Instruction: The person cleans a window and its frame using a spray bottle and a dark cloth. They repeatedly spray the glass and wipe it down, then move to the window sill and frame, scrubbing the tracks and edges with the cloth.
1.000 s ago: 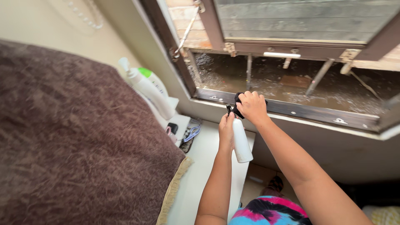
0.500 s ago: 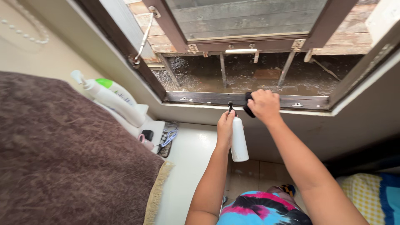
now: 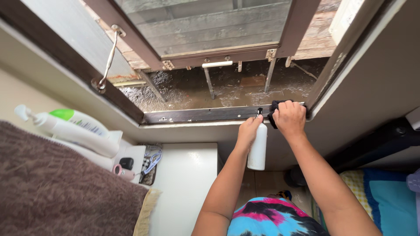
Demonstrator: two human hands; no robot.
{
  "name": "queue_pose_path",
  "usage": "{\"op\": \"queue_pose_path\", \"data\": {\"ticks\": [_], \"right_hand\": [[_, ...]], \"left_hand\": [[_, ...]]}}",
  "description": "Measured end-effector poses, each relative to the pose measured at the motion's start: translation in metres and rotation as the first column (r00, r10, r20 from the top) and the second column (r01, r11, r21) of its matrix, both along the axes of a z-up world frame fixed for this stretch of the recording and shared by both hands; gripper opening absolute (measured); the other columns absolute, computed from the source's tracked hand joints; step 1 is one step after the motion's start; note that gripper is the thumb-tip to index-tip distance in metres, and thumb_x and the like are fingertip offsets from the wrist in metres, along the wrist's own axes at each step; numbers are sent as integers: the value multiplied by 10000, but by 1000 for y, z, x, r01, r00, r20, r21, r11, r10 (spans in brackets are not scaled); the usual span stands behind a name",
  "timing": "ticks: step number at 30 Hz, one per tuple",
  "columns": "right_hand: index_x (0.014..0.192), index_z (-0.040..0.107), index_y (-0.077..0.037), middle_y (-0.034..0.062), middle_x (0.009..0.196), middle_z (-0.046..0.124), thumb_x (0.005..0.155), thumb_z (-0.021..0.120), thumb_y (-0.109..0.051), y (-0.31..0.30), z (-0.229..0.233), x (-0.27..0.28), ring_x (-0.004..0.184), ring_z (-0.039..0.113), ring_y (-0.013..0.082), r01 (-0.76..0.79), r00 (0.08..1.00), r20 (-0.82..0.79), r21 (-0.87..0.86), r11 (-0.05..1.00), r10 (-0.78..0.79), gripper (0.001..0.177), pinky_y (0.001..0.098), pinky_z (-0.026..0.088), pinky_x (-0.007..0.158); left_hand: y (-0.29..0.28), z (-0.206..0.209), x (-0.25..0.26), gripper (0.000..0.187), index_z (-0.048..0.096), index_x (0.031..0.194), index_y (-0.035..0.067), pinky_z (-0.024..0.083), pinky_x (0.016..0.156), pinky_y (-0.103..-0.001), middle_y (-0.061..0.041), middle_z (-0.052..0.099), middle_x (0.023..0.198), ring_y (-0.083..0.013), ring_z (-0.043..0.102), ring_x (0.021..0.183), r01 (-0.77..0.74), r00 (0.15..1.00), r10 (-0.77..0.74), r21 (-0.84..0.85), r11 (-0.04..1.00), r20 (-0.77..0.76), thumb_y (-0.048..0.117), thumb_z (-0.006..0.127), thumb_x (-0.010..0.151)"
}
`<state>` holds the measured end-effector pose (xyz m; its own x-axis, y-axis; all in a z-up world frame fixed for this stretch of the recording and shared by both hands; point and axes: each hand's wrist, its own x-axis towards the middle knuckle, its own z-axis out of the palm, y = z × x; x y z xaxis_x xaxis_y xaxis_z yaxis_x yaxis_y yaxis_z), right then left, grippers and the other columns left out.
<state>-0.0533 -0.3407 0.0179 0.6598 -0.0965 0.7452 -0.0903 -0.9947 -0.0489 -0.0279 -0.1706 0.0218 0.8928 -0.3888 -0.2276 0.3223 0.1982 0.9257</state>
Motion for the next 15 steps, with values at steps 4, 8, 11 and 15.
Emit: {"op": "queue_pose_path", "data": {"ticks": [4,8,11,15], "right_hand": [[872,638,-113,45,916,613,860,700,-249,-1,3,-1,915,587,268,-3,1000,-8,42,999,3,150,442,438,842],[861,652,-120,43,922,625,841,705,-268,8,6,2,910,589,275,45,999,29,49,998,-47,159,450,427,799],[828,646,-114,53,889,635,821,714,-285,25,14,10,874,608,294,64,997,27,76,995,-67,184,470,438,740],[746,637,-139,68,791,654,859,710,-315,81,17,42,763,646,306,-116,975,-181,85,990,130,222,488,460,629]], "left_hand": [[1,-6,4,340,611,946,3,559,521,-367,-76,598,738,-179,609,560,-28,999,25,-56,998,-43,339,643,987],[31,-9,9,290,616,1012,46,578,563,-360,-43,621,823,-146,612,611,-67,992,50,-146,987,-117,336,609,1000],[61,-13,7,296,592,1029,38,588,582,-363,-46,629,853,-146,621,627,-126,988,104,-210,970,-113,334,594,1026],[91,-17,2,278,597,1062,50,587,577,-358,-52,633,864,-151,624,625,-184,981,165,-230,956,-100,324,577,1019]]}}
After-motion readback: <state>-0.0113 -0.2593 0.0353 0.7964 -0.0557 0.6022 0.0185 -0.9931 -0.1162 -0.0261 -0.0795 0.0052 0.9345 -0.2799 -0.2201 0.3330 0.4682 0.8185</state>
